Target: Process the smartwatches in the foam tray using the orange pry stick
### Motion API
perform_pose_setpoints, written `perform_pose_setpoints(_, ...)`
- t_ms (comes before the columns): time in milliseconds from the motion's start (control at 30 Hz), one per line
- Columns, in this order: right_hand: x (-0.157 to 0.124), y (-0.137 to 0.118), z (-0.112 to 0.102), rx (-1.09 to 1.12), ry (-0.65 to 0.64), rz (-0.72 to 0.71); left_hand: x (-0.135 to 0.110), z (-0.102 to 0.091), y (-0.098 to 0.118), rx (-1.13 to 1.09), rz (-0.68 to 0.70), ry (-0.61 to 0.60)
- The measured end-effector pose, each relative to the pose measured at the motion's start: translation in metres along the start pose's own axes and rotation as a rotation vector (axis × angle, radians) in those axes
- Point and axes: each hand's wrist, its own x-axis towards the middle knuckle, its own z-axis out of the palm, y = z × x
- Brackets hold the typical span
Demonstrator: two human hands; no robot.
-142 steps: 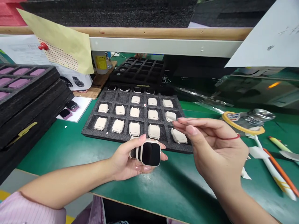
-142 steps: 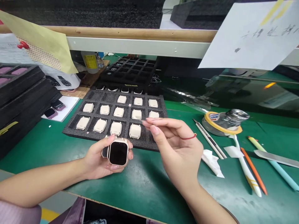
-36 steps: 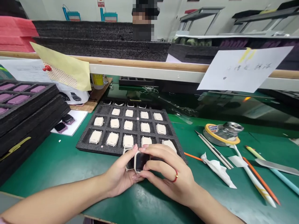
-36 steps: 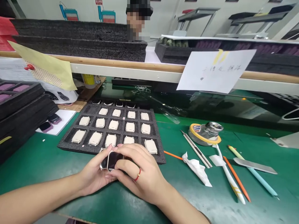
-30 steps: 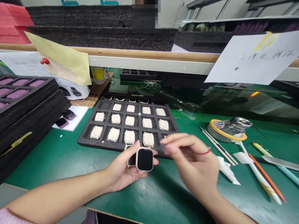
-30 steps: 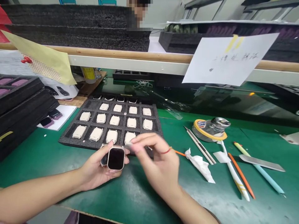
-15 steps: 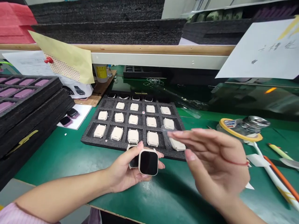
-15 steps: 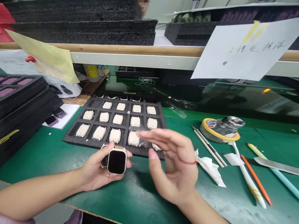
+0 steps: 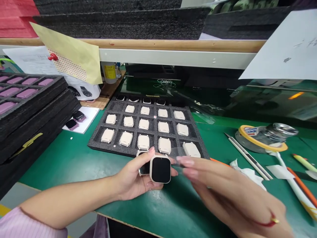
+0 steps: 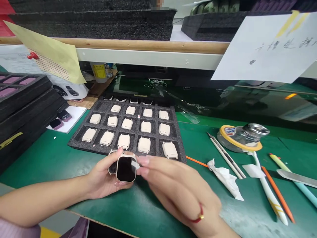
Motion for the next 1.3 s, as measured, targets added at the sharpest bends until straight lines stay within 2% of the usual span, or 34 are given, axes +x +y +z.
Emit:
perform_pose_setpoints(67,-0.005,-0.008,0.001,-0.005,-0.086,-0.006,0.0,-0.001,0.0,-0.016,-0.003,0.01)
perform_pose_setpoints(267,-0.01,-0.018,0.014,-0.041,-0.032,-0.031,0.001,-0.002,0.001,0.007,-0.03,0.008)
perform_pose_setpoints(400,0.001,-0.015,0.017,-0.092,-0.056,-0.117,0.001,-0.003,-0.001,0.006,-0.021,-0.008)
perform_pose_setpoints(467,0.008,-0.015,0.02,-0.088,-0.044,-0.14,0.0,-0.002,-0.002,0.03,0.021,0.023)
perform_pose_setpoints(533,0.012,-0.015,0.026,-0.041,-0.037,-0.043,0.0,0.0,-0.004,0.1,0.072,0.044)
perform_pose_setpoints(633,0.013,-0.017,0.032,0.082,-0.07,0.155,0.001,0.003,-0.005,0.226,0.119,0.0)
perform_pose_setpoints(700,0.012,-0.017,0.033,0.15,-0.068,0.216,0.001,0.005,-0.004,0.252,0.117,-0.008)
perform_pose_setpoints(800,0.013,-0.014,0.03,0.178,-0.053,0.232,0.0,0.004,-0.001,0.212,0.056,0.021)
perform_pose_setpoints(967,0.016,-0.011,0.027,0.144,-0.09,0.209,-0.003,-0.001,0.003,0.173,-0.019,0.003)
perform_pose_setpoints(1200,0.018,-0.006,0.028,0.163,-0.102,0.146,0.001,0.001,0.0,0.12,0.013,0.093)
perform_pose_setpoints(1300,0.027,0.011,0.029,0.101,-0.106,0.217,0.001,0.001,-0.003,0.201,0.061,0.07)
